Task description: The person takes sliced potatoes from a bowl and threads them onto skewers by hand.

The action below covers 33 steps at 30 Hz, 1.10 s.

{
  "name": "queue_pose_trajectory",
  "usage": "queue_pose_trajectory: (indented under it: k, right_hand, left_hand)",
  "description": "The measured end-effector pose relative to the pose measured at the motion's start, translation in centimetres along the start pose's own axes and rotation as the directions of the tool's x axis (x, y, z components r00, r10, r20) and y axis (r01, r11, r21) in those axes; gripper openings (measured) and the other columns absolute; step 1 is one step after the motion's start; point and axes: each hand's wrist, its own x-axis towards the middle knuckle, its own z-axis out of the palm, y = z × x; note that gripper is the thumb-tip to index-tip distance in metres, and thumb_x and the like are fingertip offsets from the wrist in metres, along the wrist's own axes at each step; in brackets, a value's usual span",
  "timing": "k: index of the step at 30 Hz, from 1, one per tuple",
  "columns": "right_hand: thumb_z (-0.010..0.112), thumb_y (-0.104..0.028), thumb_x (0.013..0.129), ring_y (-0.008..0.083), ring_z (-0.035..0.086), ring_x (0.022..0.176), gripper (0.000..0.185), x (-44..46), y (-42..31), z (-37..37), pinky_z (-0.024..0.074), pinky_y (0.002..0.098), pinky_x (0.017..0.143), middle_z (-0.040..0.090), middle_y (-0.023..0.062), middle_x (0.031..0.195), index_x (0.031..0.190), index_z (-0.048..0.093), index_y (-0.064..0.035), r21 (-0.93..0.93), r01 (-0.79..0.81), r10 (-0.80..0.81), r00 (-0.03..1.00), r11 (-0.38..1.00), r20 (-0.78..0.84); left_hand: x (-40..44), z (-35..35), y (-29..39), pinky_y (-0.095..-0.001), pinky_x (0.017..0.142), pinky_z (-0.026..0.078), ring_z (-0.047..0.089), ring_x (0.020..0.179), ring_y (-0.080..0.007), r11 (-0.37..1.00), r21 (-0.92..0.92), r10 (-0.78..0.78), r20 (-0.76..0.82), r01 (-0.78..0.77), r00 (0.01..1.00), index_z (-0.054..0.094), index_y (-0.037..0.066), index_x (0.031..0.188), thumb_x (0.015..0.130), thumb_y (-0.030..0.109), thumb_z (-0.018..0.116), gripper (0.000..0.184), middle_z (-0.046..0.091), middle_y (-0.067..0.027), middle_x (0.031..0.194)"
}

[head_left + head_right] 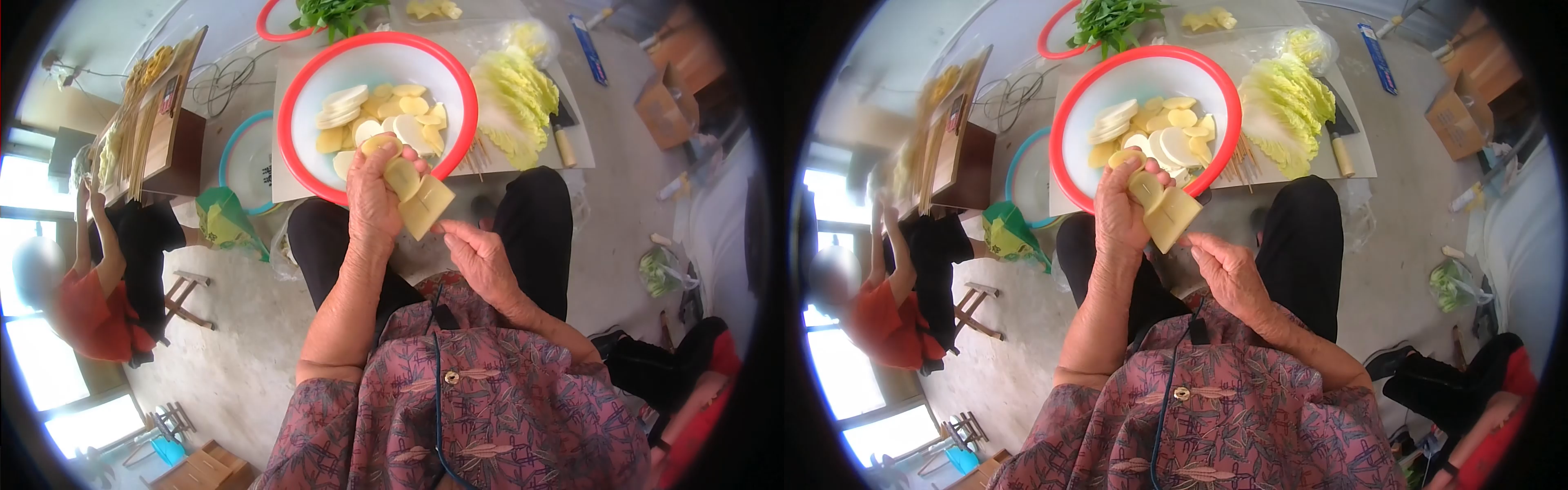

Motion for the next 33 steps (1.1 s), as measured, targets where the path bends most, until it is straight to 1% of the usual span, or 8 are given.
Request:
queue_pose_trajectory:
  k: [7, 10, 12, 15, 21, 28, 30, 33]
  right_hand:
    - [0.051, -0.01, 0.092, 0.0097, 0.046, 0.052, 0.02, 0.2, 0.0, 0.3, 0.0408, 0.0259, 0.051, 0.054, 0.0063, 0.062, 0.107, 0.061, 0.0, -0.049, 0.049, -0.049, 0.999, 0.998, -0.009]
    - [0.051, -0.009, 0.092, 0.0144, 0.056, 0.057, 0.02, 0.4, -0.3, 0.3, 0.0448, 0.0279, 0.056, 0.062, 0.0111, 0.071, 0.107, 0.061, 0.0008, -0.107, 0.046, -0.046, 0.999, 0.993, 0.005]
    - [0.051, -0.009, 0.092, 0.0219, 0.065, 0.071, 0.021, 0.4, -0.3, 0.5, 0.0482, 0.0301, 0.064, 0.066, 0.0159, 0.085, 0.107, 0.06, 0.0017, -0.109, 0.101, -0.103, 0.995, 0.989, -0.005]
    - [0.05, -0.009, 0.092, 0.0276, 0.066, 0.084, 0.021, 0.6, -0.3, 0.6, 0.0494, 0.0316, 0.071, 0.066, 0.0181, 0.093, 0.107, 0.06, 0.0022, -0.121, 0.091, -0.091, 0.996, 0.988, 0.01]
    - [0.051, -0.01, 0.092, 0.0283, 0.066, 0.085, 0.022, 0.8, -0.8, 0.6, 0.0494, 0.032, 0.072, 0.066, 0.0181, 0.094, 0.107, 0.06, 0.0021, -0.112, 0.064, -0.062, 0.998, 0.992, 0.027]
    - [0.051, -0.01, 0.091, 0.0246, 0.063, 0.068, 0.019, 0.8, -0.6, 0.8, 0.0475, 0.0309, 0.063, 0.063, 0.017, 0.078, 0.104, 0.061, 0.001, -0.143, 0.095, -0.094, 0.995, 0.985, 0.015]
    - [0.052, -0.011, 0.092, 0.02, 0.055, 0.057, 0.018, 1.1, -1.0, 0.6, 0.0443, 0.0302, 0.057, 0.056, 0.0132, 0.067, 0.102, 0.061, 0.0005, -0.138, 0.063, -0.063, 0.998, 0.988, 0.005]
    - [0.053, -0.011, 0.092, 0.0168, 0.049, 0.055, 0.017, 1.0, -1.2, 0.9, 0.0426, 0.0302, 0.055, 0.052, 0.0108, 0.063, 0.102, 0.061, -0.0001, -0.103, 0.123, -0.125, 0.992, 0.987, -0.012]
  left_hand:
    - [-0.5, 0.0, 0.1, -0.037, 0.067, 0.05, 0.054, 0.067, -0.0212, 1.0, 0.008, 0.017, -0.005, -0.017, 1.0, 0.045, 0.007, 0.101, 0.086, 0.007, 0.052, 0.017, 0.053, -0.009, 0.077]
    - [-0.6, -0.1, 0.0, -0.0369, 0.067, 0.05, 0.054, 0.067, -0.0209, 1.0, 0.007, 0.02, -0.029, -0.02, 0.999, 0.045, 0.007, 0.102, 0.086, 0.008, 0.052, 0.017, 0.053, -0.0086, 0.077]
    - [-0.7, -0.1, 0.1, -0.0369, 0.067, 0.05, 0.054, 0.067, -0.0207, 1.0, -0.003, 0.022, -0.027, -0.022, 0.999, 0.045, 0.007, 0.101, 0.086, 0.007, 0.052, 0.017, 0.052, -0.0081, 0.075]
    - [-0.8, -0.3, 0.1, -0.0372, 0.068, 0.05, 0.054, 0.067, -0.0207, 0.999, 0.018, 0.045, -0.037, -0.045, 0.998, 0.045, 0.007, 0.101, 0.086, 0.006, 0.051, 0.017, 0.052, -0.008, 0.075]
    - [-1.0, -0.6, 0.1, -0.0375, 0.068, 0.05, 0.054, 0.067, -0.0211, 0.998, -0.003, 0.058, -0.034, -0.058, 0.998, 0.045, 0.006, 0.101, 0.086, 0.006, 0.051, 0.017, 0.053, -0.0083, 0.075]
    - [-1.9, 0.2, 0.0, -0.0376, 0.068, 0.05, 0.054, 0.067, -0.0213, 0.998, 0.054, 0.047, -0.046, -0.045, 0.998, 0.045, 0.006, 0.101, 0.086, 0.006, 0.051, 0.016, 0.053, -0.0091, 0.076]
    - [-2.3, 0.8, 0.0, -0.0334, 0.06, 0.051, 0.055, 0.065, -0.0201, 0.995, 0.006, 0.095, -0.099, -0.095, 0.991, 0.047, 0.005, 0.099, 0.086, 0.008, 0.053, 0.014, 0.055, -0.0097, 0.075]
    - [-2.3, 0.9, 0.5, -0.0331, 0.06, 0.051, 0.056, 0.064, -0.0205, 0.996, -0.017, 0.085, -0.079, -0.087, 0.993, 0.047, 0.005, 0.099, 0.086, 0.008, 0.053, 0.015, 0.055, -0.0095, 0.075]
